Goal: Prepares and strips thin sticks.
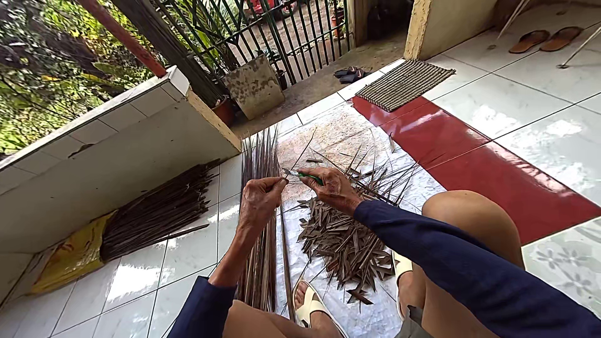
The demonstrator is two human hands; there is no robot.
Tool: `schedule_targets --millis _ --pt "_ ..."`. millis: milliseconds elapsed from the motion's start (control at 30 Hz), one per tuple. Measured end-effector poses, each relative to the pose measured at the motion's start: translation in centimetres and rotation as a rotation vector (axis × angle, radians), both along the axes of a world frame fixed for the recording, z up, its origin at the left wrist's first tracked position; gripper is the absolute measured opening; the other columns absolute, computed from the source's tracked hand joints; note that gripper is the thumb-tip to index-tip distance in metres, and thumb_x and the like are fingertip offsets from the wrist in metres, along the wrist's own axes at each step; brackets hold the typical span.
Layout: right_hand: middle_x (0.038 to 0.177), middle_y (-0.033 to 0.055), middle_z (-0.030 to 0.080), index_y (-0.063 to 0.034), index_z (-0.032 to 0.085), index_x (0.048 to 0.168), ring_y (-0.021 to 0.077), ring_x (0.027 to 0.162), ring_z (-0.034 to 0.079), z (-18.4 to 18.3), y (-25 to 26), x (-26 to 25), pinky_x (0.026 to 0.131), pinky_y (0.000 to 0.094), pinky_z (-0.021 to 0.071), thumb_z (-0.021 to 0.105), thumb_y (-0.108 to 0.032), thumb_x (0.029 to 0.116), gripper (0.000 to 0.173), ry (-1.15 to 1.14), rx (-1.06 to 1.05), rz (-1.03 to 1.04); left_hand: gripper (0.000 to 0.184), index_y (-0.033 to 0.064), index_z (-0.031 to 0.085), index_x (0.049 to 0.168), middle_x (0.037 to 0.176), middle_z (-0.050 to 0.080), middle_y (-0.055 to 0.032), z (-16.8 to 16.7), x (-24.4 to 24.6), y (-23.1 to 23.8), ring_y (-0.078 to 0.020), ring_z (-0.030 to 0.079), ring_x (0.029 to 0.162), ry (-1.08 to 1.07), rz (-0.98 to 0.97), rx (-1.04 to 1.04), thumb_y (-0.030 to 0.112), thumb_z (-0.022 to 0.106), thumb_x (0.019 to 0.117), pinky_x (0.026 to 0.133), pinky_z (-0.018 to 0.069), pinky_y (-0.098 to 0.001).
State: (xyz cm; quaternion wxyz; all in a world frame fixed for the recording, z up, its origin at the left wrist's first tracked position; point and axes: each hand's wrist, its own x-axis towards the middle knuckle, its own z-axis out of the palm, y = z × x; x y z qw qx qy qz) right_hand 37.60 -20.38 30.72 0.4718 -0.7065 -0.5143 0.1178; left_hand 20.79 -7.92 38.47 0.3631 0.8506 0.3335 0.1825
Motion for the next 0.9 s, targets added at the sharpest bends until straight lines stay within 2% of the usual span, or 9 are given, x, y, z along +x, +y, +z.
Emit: schedule_targets --millis 67,233,367,467,633,700,800,900 --pt "0.111 -0.0011 0.074 -0.0278 0.070 0.133 0.0159 0.099 0.069 0.2 -0.1 0.0 0.088 0.0466 0.0552 0.051 -0.041 0.1073 0.035 0.027 -0.024 -0.001 0.017 0.0141 0.081 0.105 0.060 0.063 0.0001 0.0 -0.1 0.0 -0.0086 0.053 0.049 0.000 -0.002 -0.020 0.022 0.067 0.1018 0.049 0.0450 -0.0253" --pt "0.101 0.0027 0.074 -0.0274 0.071 0.132 0.0196 0.086 0.068 -0.2 0.5 1.8 0.079 0.0493 0.0544 0.051 -0.040 0.1075 0.034 0.123 -0.047 -0.047 0.017 0.0123 0.081 0.104 0.060 0.062 -0.0011 0.0 -0.4 0.0 -0.0089 0.052 0.048 -0.027 -0.043 -0.063 0.020 0.067 0.1017 0.048 0.0437 -0.0239" --pt "0.096 0.0032 0.073 -0.0285 0.071 0.132 0.0200 0.085 0.068 -1.3 1.4 3.4 0.079 0.0497 0.0535 0.051 -0.042 0.1065 0.035 0.156 -0.060 -0.090 0.016 0.0119 0.082 0.105 0.060 0.062 -0.0016 0.1 -0.9 -0.1 -0.0088 0.051 0.047 -0.019 -0.055 -0.088 0.020 0.068 0.1010 0.048 0.0433 -0.0237" --pt "0.102 0.0039 0.074 -0.0260 0.071 0.132 0.0206 0.090 0.069 -2.0 1.8 4.3 0.084 0.0503 0.0541 0.051 -0.041 0.1066 0.036 0.181 -0.061 -0.109 0.017 0.0130 0.082 0.107 0.061 0.063 -0.0015 0.1 -1.4 -0.1 -0.0088 0.051 0.048 -0.008 -0.078 -0.099 0.021 0.068 0.1011 0.049 0.0442 -0.0240" --pt "0.096 0.0053 0.074 -0.0245 0.073 0.128 0.0230 0.084 0.068 -2.3 2.1 5.5 0.078 0.0519 0.0536 0.052 -0.040 0.1067 0.034 0.220 -0.087 -0.185 0.016 0.0122 0.082 0.107 0.062 0.064 -0.0019 0.2 -2.3 -0.1 -0.0086 0.052 0.048 0.000 -0.093 -0.111 0.020 0.068 0.1008 0.049 0.0445 -0.0234" --pt "0.099 0.0065 0.075 -0.0249 0.072 0.128 0.0253 0.087 0.070 -2.4 2.0 6.1 0.079 0.0542 0.0542 0.050 -0.038 0.1073 0.033 0.200 -0.107 -0.266 0.016 0.0120 0.081 0.106 0.061 0.064 -0.0014 0.2 -2.7 0.0 -0.0079 0.052 0.048 0.025 -0.093 -0.112 0.019 0.068 0.1008 0.048 0.0445 -0.0230" --pt "0.097 0.0105 0.074 -0.0196 0.073 0.127 0.0283 0.087 0.069 -3.1 1.7 7.6 0.079 0.0552 0.0533 0.050 -0.035 0.1076 0.034 0.215 -0.097 -0.327 0.016 0.0132 0.082 0.105 0.062 0.065 -0.0002 0.4 -3.1 0.1 -0.0073 0.053 0.048 0.065 -0.085 -0.077 0.021 0.068 0.1012 0.049 0.0451 -0.0231" --pt "0.096 0.0109 0.072 -0.0119 0.071 0.125 0.0251 0.084 0.069 -2.6 1.5 7.9 0.079 0.0499 0.0546 0.049 -0.036 0.1086 0.036 0.319 -0.032 -0.280 0.017 0.0175 0.082 0.106 0.062 0.065 0.0020 0.5 -3.4 0.1 -0.0067 0.055 0.049 0.132 -0.030 0.000 0.025 0.067 0.1022 0.051 0.0468 -0.0247"
